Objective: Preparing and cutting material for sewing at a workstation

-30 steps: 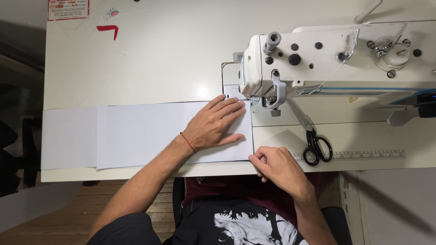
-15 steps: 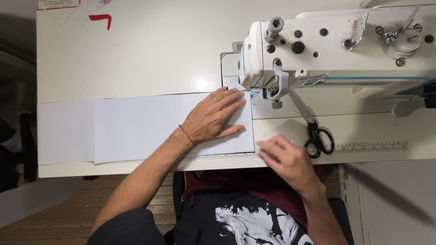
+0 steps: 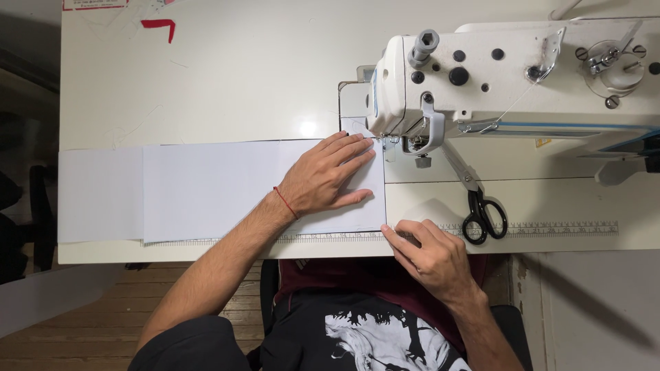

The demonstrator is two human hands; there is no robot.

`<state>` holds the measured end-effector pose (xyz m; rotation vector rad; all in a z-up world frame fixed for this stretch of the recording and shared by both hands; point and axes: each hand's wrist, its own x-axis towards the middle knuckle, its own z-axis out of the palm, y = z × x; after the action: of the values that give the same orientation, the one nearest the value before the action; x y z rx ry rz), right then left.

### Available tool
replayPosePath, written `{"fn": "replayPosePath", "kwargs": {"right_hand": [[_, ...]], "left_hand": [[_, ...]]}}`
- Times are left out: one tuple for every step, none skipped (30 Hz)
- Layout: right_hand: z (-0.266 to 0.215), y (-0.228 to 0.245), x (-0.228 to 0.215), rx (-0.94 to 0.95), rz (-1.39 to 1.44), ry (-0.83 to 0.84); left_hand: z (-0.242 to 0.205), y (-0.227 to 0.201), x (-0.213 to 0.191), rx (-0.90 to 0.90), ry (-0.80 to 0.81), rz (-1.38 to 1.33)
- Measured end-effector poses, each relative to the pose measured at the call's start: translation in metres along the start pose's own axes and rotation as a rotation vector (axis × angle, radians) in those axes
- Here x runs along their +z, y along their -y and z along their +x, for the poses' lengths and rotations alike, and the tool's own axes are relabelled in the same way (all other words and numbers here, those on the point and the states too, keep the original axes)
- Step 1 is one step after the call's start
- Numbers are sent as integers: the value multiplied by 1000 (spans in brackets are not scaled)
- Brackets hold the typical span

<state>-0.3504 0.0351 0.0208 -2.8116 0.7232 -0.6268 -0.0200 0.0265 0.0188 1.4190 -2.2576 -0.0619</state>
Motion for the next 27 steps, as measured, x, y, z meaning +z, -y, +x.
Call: {"fn": "replayPosePath", "kwargs": {"right_hand": [[2, 2, -1, -2, 0, 1], [4, 3, -3, -16, -7, -30], [7, 4, -4, -27, -16, -64], [6, 3, -2, -24, -18, -66], [5, 3, 0, -24, -26, -84], [3, 2, 2, -23, -34, -102], [2, 1, 3, -21, -36, -101], [1, 1, 5, -24, -33, -111], [2, -1, 7, -31, -28, -125], [4, -1, 7, -33, -29, -129], [4, 0, 7, -32, -26, -133], [4, 0, 6, -30, -23, -137], [5, 2, 5, -28, -23, -137], [6, 3, 4, -29, -23, -148], [8, 4, 4, -31, -23, -162], [9, 3, 5, -32, -24, -164], [8, 3, 5, -31, -19, -163], [7, 3, 5, -30, -13, -163], [6, 2, 6, -28, -15, -164], [5, 2, 7, -25, -20, -167], [4, 2, 8, -24, -24, -167], [4, 2, 9, -24, -25, -167], [4, 1, 9, -27, -27, -163], [4, 1, 8, -30, -29, -159], [5, 1, 8, -30, -31, -161], [5, 2, 7, -15, -19, -148], [4, 3, 6, 0, -5, -132]], "left_hand": [[0, 0, -1, -2, -1, 0], [1, 1, -1, 1, -6, 1], [3, 2, -1, 8, -9, 1], [4, 2, -2, 11, -9, 0], [5, 2, -2, 9, -7, 1], [6, 2, -2, 7, -5, 1], [6, 2, -1, 8, -5, -1], [6, 2, 0, 15, -12, 1], [6, 4, -1, 20, -21, 9], [7, 6, 0, 21, -22, 13], [6, 6, 0, 21, -23, 1], [6, 6, 1, 21, -24, -11], [6, 6, 1, 22, -23, -12], [6, 6, 1, 26, -26, -14], [7, 6, 1, 30, -32, -13], [8, 7, 2, 32, -32, -11], [7, 8, 3, 30, -28, -4], [7, 8, 4, 27, -25, 4], [7, 8, 4, 30, -25, 3], [7, 8, 5, 29, -26, 11], [6, 8, 6, 26, -28, 18], [6, 6, 4, 27, -28, 17], [7, 5, 3, 27, -29, 18], [8, 4, 1, 26, -30, 20], [8, 1, 1, 29, -31, 21], [8, -1, 0, 12, -23, 36], [6, -5, 0, -7, -15, 48]]}}
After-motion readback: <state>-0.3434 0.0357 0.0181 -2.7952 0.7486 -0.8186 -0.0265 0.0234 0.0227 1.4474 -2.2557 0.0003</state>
